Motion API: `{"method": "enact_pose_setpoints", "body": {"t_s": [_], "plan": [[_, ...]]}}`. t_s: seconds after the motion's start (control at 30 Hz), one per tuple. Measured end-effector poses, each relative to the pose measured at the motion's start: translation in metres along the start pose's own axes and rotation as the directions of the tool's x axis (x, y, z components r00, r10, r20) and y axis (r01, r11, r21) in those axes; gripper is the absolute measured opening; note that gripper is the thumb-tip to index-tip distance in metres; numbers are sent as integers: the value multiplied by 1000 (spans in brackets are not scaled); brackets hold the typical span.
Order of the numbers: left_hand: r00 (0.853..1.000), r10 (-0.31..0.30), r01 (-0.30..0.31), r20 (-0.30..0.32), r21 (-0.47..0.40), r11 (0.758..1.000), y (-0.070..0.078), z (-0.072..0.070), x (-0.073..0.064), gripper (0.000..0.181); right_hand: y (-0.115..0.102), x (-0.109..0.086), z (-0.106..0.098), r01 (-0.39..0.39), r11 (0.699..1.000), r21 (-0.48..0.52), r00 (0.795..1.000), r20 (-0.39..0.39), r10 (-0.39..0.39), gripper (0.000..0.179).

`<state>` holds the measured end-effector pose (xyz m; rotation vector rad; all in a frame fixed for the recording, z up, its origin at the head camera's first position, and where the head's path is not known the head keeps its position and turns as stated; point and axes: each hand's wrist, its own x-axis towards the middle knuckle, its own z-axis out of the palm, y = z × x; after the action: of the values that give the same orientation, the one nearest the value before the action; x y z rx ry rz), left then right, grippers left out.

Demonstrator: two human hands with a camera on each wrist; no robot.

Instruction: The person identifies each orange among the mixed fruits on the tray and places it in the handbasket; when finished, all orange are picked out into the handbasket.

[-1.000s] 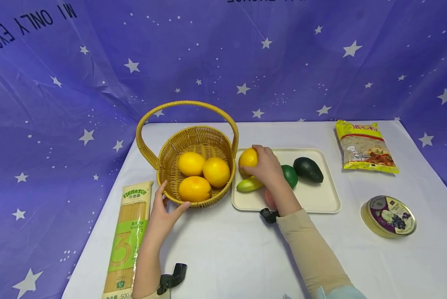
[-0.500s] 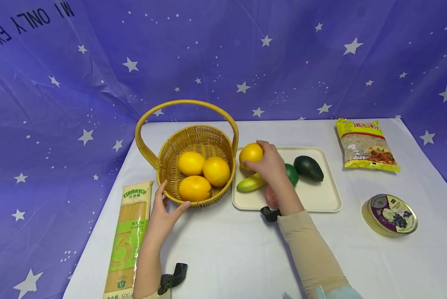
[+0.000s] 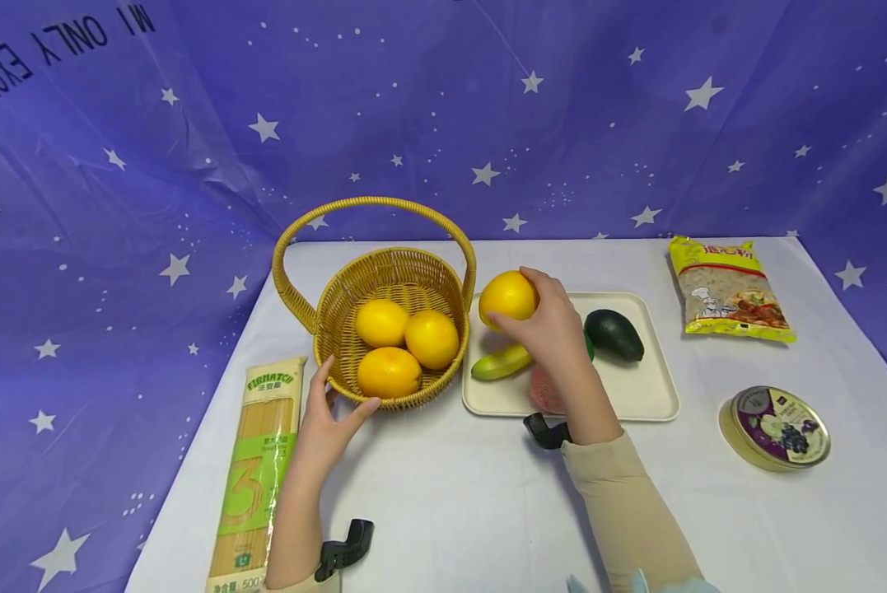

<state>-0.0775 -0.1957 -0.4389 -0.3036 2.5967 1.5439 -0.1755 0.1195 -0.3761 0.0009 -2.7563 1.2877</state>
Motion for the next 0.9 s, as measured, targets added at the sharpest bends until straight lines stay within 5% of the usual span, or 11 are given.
{"method": "enact_pose_setpoints", "body": {"t_s": [0.23,0.47,0.63,0.9], "plan": [[1000,5,-5,-2,0,1000,0,-2,0,102,-24,-18,-17,37,998,44,999,-33,-36,81],[1000,10,-10,2,-11,1000,2,-3,-1,102,-46,-33,-18,157,978,136,988,-7,-157,81],[1000,10,-10,3,-12,1000,1,-3,-2,103,-54,-34,-5,203,953,225,973,62,-221,80],[1000,18,-18,4,-21,1000,-1,-2,-2,101,-68,-28,36,287,936,204,933,161,-322,79]]}}
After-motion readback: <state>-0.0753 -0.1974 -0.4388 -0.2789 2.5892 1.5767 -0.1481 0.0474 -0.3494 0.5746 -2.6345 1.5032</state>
